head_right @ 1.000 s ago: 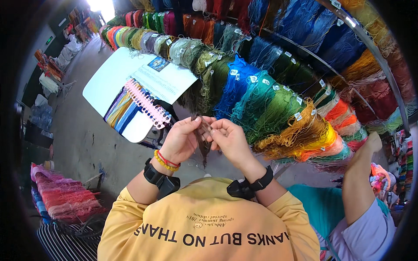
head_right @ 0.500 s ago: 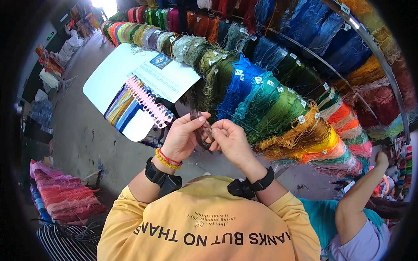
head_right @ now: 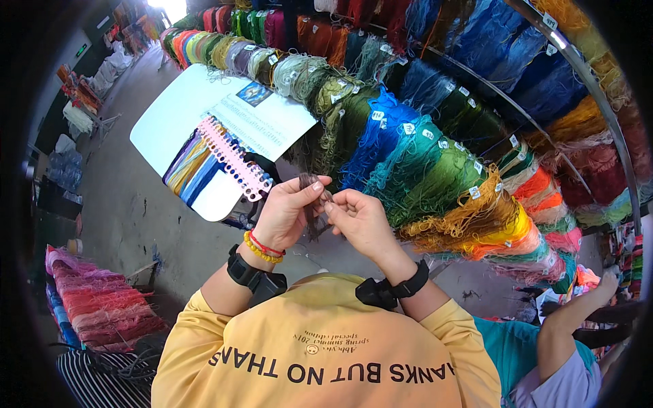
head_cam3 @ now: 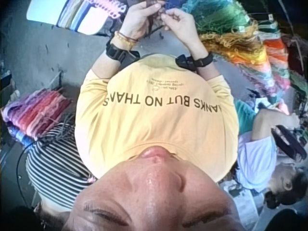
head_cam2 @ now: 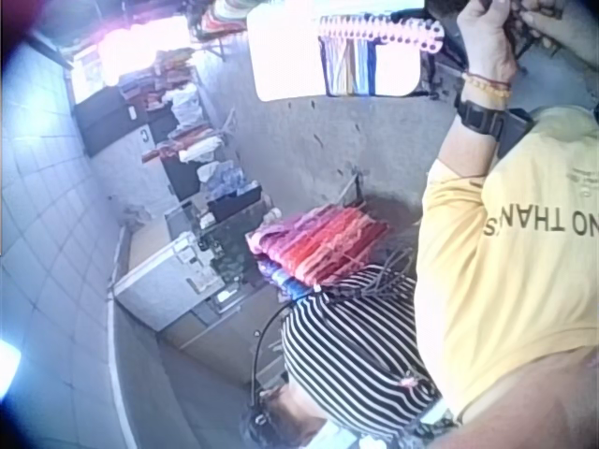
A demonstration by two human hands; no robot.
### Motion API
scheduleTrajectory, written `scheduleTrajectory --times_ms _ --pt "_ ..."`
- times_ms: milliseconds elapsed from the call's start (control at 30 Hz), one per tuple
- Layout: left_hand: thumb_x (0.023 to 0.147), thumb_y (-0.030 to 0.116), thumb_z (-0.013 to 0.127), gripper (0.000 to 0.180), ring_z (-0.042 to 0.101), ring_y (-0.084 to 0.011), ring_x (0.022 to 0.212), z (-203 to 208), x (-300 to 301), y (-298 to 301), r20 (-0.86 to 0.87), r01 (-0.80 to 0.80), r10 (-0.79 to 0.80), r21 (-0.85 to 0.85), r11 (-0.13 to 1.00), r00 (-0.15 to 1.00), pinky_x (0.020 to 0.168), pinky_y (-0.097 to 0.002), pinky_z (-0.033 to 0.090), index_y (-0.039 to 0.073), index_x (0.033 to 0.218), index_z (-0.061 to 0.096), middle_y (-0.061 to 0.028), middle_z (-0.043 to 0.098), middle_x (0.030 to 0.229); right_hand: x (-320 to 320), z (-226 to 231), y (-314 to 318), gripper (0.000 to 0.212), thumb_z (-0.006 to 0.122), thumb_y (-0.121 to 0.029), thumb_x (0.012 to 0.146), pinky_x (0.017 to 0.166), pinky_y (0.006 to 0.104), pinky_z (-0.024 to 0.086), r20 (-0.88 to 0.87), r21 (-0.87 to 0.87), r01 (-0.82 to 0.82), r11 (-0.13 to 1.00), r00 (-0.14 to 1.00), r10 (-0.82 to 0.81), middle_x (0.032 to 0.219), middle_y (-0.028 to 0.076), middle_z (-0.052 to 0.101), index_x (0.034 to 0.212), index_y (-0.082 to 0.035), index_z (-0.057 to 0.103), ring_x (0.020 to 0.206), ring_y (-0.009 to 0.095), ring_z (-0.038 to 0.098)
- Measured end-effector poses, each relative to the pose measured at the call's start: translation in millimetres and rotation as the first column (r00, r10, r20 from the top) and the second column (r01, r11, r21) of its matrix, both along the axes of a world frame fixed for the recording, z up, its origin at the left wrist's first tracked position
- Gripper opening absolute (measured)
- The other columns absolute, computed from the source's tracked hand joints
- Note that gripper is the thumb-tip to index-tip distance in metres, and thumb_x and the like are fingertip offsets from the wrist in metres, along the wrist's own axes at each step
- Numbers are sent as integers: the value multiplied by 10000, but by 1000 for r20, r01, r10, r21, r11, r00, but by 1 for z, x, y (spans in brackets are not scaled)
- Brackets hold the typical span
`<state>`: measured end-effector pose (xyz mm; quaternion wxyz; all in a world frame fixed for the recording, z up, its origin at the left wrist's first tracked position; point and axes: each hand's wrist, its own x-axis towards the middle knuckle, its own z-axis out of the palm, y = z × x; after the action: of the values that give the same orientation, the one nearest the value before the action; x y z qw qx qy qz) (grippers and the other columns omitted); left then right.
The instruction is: The person points at a chart and a thread organizer, then pulls thread from a rack and threads it through the organizer. They continue pulling more threads from the rack, separating the strands by hand, and organizing them into the pink organizer.
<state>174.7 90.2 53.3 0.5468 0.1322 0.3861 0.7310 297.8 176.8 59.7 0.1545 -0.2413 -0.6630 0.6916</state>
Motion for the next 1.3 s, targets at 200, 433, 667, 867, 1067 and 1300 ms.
scheduleTrajectory --times_ms 200,433,667,867,1067,1300 --pt "829 143 511 175 573 -146 741 -5 -7 -3 12 21 -21 -43 999 1000 638 -246 449 -7 903 565 -66 594 759 3 -3 6 138 532 -145 810 448 180 378 -90 -308 128 943 983 -162 667 4 542 855 -15 534 483 44 453" --pt "868 256 433 306 568 -164 788 3 -3 1 119 69 -70 6 998 990 694 -273 445 -20 919 554 -101 590 880 3 1 10 176 530 -161 814 422 175 355 -145 -402 12 915 987 -76 707 25 561 910 -15 514 446 38 405" --pt "860 161 429 284 554 -158 837 1 0 2 44 121 -122 17 993 992 764 -273 427 -72 989 527 -119 577 926 -4 3 2 138 530 -54 800 592 171 424 -48 -106 46 993 998 -51 795 32 587 915 22 524 681 54 542" --pt "858 125 436 252 556 -161 844 -2 -1 0 18 121 -121 19 993 992 770 -267 431 -76 976 532 -124 577 930 -4 7 -2 91 525 -39 799 613 164 420 -19 -81 74 994 997 -76 786 15 579 868 18 540 704 50 543" --pt "862 145 442 242 556 -156 837 -5 -1 -2 29 105 -106 32 994 994 762 -271 434 -50 963 544 -111 579 920 -2 1 -2 44 537 -45 795 569 149 387 -13 -66 90 994 996 -91 748 -16 552 807 -3 531 647 17 491" --pt "865 153 442 241 554 -143 826 -6 0 -3 33 119 -120 24 993 992 756 -259 433 -40 966 546 -98 580 916 -3 -16 -2 67 571 -82 774 446 168 311 -56 136 111 984 993 -105 598 -65 485 763 -20 548 507 3 383"
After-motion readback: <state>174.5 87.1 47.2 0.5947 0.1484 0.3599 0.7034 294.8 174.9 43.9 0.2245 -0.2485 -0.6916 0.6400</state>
